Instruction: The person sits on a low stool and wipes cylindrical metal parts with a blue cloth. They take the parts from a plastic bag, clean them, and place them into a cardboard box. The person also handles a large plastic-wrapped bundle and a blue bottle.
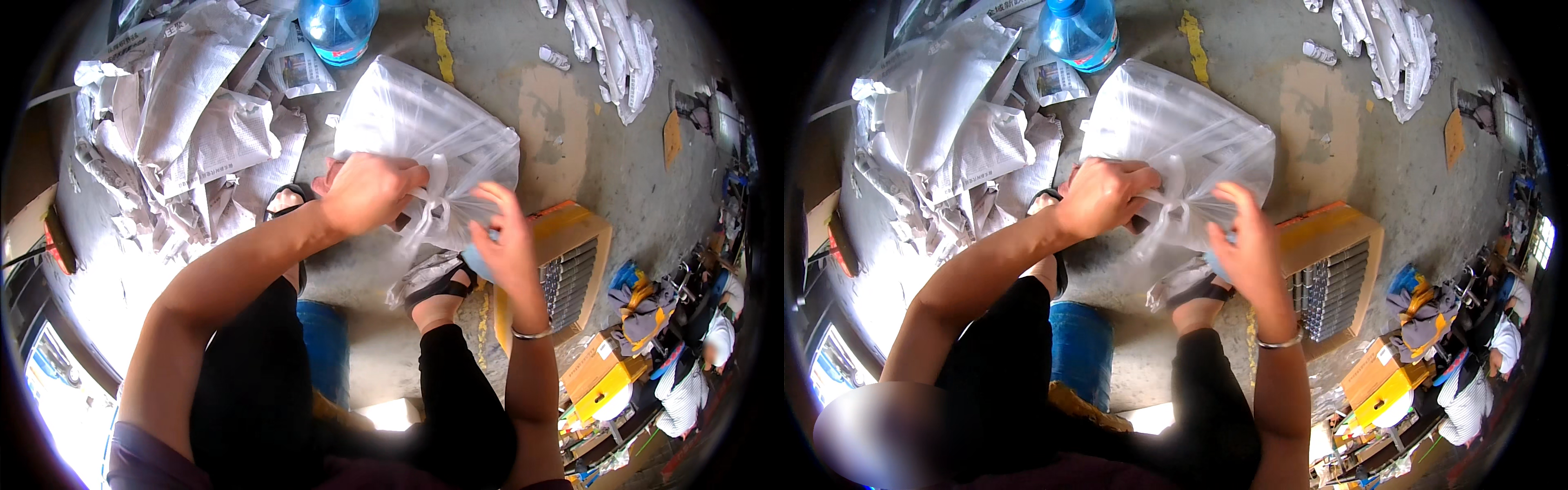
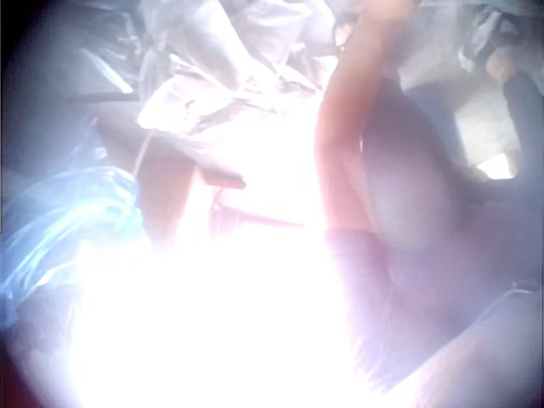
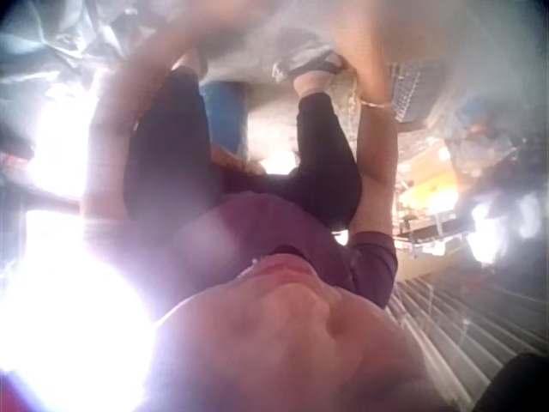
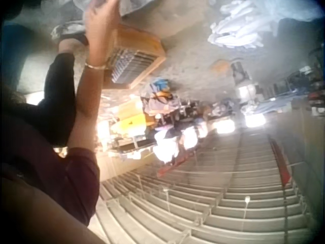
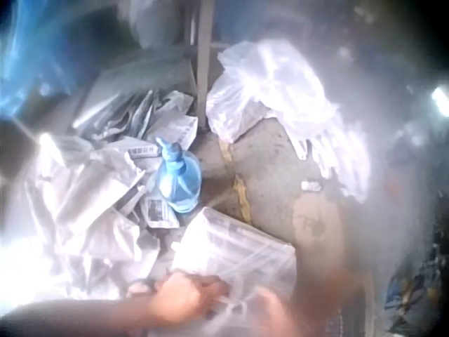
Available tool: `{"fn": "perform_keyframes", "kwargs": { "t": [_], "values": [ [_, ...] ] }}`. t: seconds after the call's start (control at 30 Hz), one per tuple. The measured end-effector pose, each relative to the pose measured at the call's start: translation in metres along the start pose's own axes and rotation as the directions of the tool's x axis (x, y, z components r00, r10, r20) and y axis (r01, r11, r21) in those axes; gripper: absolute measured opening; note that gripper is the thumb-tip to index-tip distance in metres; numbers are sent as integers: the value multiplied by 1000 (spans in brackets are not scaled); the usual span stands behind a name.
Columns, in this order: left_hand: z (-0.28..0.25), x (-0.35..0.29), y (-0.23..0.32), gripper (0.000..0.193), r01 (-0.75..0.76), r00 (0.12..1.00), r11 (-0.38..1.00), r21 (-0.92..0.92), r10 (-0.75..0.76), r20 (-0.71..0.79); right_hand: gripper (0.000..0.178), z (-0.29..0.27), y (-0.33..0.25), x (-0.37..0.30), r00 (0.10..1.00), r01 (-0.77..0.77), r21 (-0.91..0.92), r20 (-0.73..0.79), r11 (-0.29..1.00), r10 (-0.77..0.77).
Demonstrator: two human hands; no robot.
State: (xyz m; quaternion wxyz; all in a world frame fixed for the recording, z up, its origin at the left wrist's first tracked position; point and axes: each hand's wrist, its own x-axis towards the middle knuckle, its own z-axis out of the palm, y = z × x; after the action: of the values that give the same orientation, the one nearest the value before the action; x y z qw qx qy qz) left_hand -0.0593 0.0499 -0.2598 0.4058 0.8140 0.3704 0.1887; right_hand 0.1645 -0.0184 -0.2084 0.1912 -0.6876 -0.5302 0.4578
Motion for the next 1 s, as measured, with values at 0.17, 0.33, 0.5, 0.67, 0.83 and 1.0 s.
{"fn": "perform_keyframes", "kwargs": {
  "t": [0.17,0.33,0.5,0.67,0.83,1.0],
  "values": [
    [-43,-5,-11,38,64,984,968,244,-21,-175,29,23,-15,16,950,218,-464,301,858,-79],
    [-90,-37,-49,46,365,869,928,70,-313,-383,29,-58,-2,-8,941,48,-706,269,706,205],
    [-78,-63,-71,46,602,757,772,-202,-633,-164,36,-70,-2,-21,967,-107,-676,101,729,235],
    [-95,-44,-27,62,297,938,934,200,-246,-246,41,-60,-28,-11,952,22,-420,285,907,109],
    [-81,-9,3,66,135,985,843,520,-170,19,30,-7,-57,-1,944,130,-488,328,863,43],
    [-74,-10,-70,16,335,929,884,325,-253,-270,37,-20,-3,-27,873,11,-770,319,638,370]
  ]
}}
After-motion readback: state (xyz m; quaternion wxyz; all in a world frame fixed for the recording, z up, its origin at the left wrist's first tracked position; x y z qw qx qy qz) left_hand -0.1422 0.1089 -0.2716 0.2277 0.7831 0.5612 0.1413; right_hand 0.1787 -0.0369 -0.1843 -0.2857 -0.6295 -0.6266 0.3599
